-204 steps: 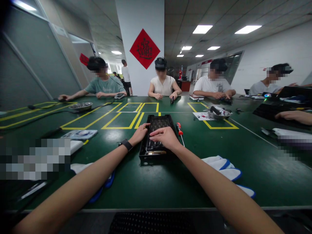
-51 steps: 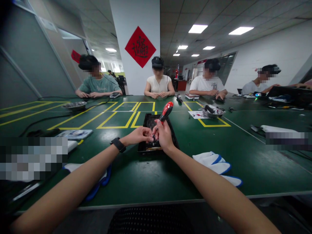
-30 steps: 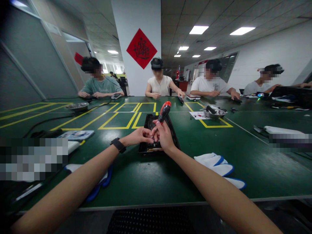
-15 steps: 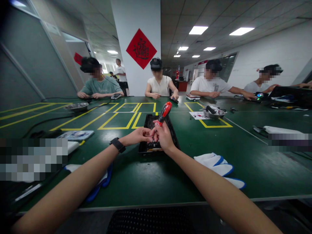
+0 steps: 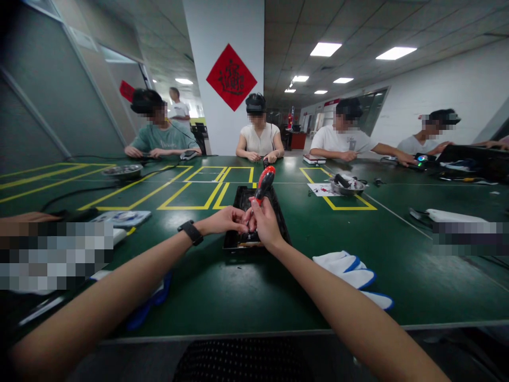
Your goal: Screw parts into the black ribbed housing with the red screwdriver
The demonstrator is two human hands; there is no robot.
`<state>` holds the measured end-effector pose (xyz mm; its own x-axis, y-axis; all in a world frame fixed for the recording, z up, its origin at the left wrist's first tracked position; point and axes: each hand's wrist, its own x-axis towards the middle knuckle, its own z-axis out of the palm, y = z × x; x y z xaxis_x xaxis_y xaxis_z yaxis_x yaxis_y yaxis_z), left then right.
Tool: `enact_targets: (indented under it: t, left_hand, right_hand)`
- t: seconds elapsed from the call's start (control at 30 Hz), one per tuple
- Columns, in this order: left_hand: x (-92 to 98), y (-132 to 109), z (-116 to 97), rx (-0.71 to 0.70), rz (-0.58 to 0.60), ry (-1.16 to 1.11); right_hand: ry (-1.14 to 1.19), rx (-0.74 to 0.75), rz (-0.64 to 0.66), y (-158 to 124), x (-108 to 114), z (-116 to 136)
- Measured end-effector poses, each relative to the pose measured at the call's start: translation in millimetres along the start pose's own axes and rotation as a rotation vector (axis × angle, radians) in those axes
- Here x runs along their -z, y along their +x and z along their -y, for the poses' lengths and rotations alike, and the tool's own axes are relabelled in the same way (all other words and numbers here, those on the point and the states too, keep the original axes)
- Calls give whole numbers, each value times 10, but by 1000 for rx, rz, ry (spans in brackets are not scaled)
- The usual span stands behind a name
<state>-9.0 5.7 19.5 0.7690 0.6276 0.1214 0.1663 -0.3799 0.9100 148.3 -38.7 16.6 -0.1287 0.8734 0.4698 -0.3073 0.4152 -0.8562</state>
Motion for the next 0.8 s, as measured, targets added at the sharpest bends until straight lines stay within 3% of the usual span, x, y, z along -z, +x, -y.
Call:
enact_targets:
  t: [0.13, 0.2, 0.33, 0.43, 0.57, 0.63, 0.7, 0.8]
  left_hand:
    - [97, 106, -131, 60, 128, 16]
    - [106, 145, -158, 56, 137, 1]
    - [40, 146, -87, -16, -62, 6]
    - [20, 107, -69, -30, -196, 168]
    - [132, 141, -238, -119, -200, 194]
    - [256, 195, -370, -196, -374, 3]
    - [443, 228, -505, -307, -737, -321]
    - [833, 178, -689, -503, -1118, -735]
  right_hand:
    - [23, 16, -23, 10, 5, -15]
    - [34, 11, -24, 18, 10, -27]
    - [57, 18, -48, 37, 30, -57]
    - [56, 10, -60, 45, 40, -76]
    - [53, 5, -49, 35, 29, -66]
    - [57, -1, -40, 28, 22, -50]
    - [66, -15, -38, 24, 20, -39]
    - [78, -28, -42, 22, 24, -39]
